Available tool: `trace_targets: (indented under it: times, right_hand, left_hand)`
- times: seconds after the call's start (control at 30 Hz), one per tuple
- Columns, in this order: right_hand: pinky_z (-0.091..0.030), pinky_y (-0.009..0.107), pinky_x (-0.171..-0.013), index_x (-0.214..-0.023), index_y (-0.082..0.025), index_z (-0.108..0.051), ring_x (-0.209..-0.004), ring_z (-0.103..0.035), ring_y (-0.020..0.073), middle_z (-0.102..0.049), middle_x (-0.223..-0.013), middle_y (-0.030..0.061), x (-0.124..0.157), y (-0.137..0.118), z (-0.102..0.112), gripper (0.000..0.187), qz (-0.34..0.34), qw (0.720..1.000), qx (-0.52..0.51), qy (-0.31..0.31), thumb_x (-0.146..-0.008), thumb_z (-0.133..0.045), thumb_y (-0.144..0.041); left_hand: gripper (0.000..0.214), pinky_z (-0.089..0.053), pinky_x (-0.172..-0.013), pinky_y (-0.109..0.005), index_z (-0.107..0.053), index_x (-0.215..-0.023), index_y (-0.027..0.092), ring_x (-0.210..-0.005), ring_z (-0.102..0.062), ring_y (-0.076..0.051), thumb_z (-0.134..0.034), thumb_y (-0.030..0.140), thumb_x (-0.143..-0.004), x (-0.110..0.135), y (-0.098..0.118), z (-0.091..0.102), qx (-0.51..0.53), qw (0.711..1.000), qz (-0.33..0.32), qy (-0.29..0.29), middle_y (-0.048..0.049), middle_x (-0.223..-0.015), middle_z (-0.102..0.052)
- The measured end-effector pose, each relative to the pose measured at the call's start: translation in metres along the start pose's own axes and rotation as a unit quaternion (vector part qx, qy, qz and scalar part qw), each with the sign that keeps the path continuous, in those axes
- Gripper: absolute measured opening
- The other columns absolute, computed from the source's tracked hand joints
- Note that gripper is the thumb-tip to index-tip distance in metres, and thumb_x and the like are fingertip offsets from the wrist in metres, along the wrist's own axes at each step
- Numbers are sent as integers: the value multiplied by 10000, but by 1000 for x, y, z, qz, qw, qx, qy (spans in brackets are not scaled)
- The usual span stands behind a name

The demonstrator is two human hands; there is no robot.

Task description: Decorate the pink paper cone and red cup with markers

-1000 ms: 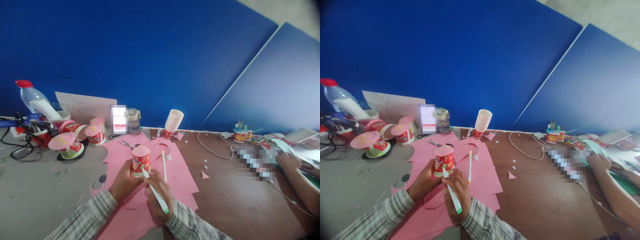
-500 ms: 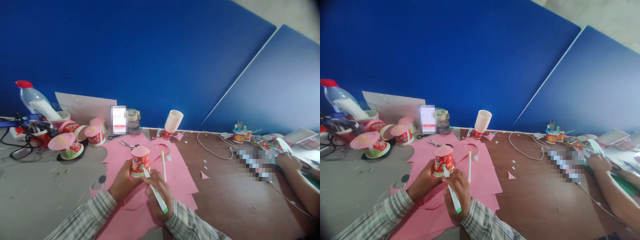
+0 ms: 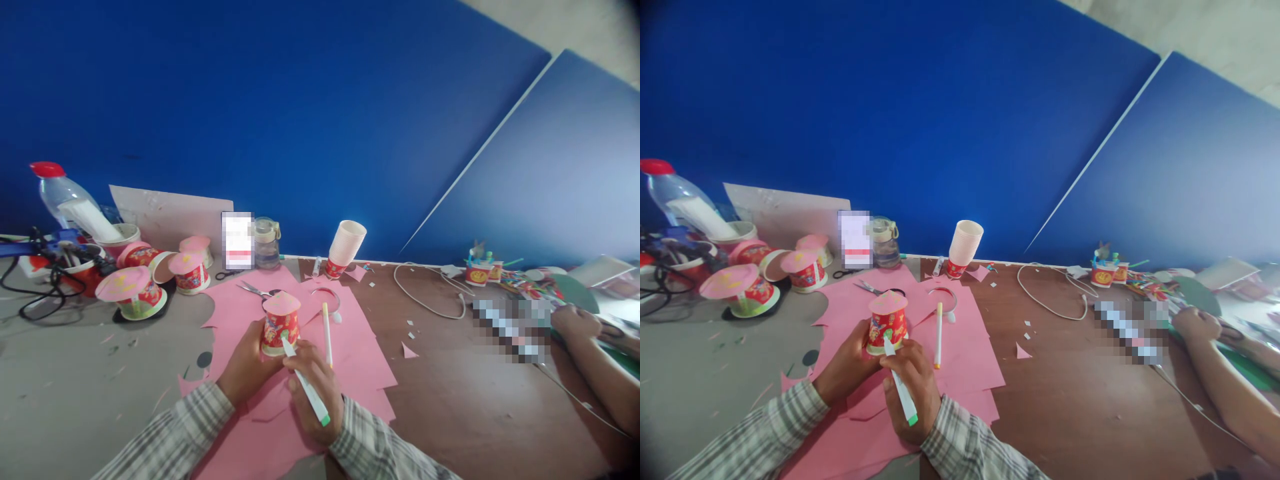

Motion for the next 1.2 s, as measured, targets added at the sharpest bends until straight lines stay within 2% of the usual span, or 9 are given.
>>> trace_targets:
  times: [0.3, 0.5, 0.6, 0.73, 1.1, 1.2]
  right_hand:
    - [-565, 402, -895, -1075, -254, -590, -1087, -579, 252, -640, -997, 59, 1, 0, -2, 281, -4, 1000, -4, -9, -808, -554, -175]
    - [-572, 393, -854, -1038, -236, -600, -1029, -602, 248, -650, -955, 51, -3, -5, 12, 238, 11, 998, -20, 61, -825, -507, -186]
    - [-578, 386, -795, -1071, -229, -575, -935, -620, 235, -638, -916, 43, -4, -2, 17, 269, -14, 997, -21, 79, -818, -493, -187]
    - [-575, 367, -750, -1126, -231, -536, -867, -617, 217, -623, -933, 40, -2, 3, 17, 329, -37, 996, -18, 74, -803, -501, -177]
    - [-575, 360, -724, -1111, -234, -537, -845, -618, 213, -617, -935, 40, -2, 5, 16, 315, -47, 997, -24, 64, -801, -505, -186]
    - [-581, 381, -767, -1107, -229, -554, -918, -620, 234, -631, -964, 55, -3, 0, 16, 305, -19, 998, -16, 60, -808, -506, -193]
  left_hand:
    - [417, -500, -587, -324, -545, -819, 236, -672, -611, -206, -751, 309, -463, 0, 2, 1, 0, 1000, 4, 0, 49, -726, -621]
    - [477, -508, -649, -350, -541, -889, 232, -750, -621, -228, -755, 331, -475, -1, -2, 1, 40, 999, 16, -17, 22, -805, -648]
    - [500, -503, -674, -368, -538, -903, 235, -765, -619, -235, -764, 313, -464, -1, -4, 3, 40, 999, 22, -14, 17, -813, -652]
    - [510, -502, -669, -367, -539, -912, 234, -767, -620, -235, -765, 296, -460, -1, -3, 4, 41, 999, 26, -10, 11, -823, -658]
    - [471, -511, -624, -340, -533, -886, 224, -725, -635, -229, -749, 277, -471, -1, 2, 4, 64, 997, 28, -17, 9, -793, -670]
    - [473, -510, -631, -343, -531, -885, 228, -735, -633, -234, -754, 281, -471, -2, 0, 4, 62, 998, 25, -17, 12, -792, -667]
Point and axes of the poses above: each hand's wrist, its own x-axis away from the middle knuckle, its own z-axis out of the back of the hand, y = z × x, the point moved 7 cm from there along -x, towards the middle knuckle
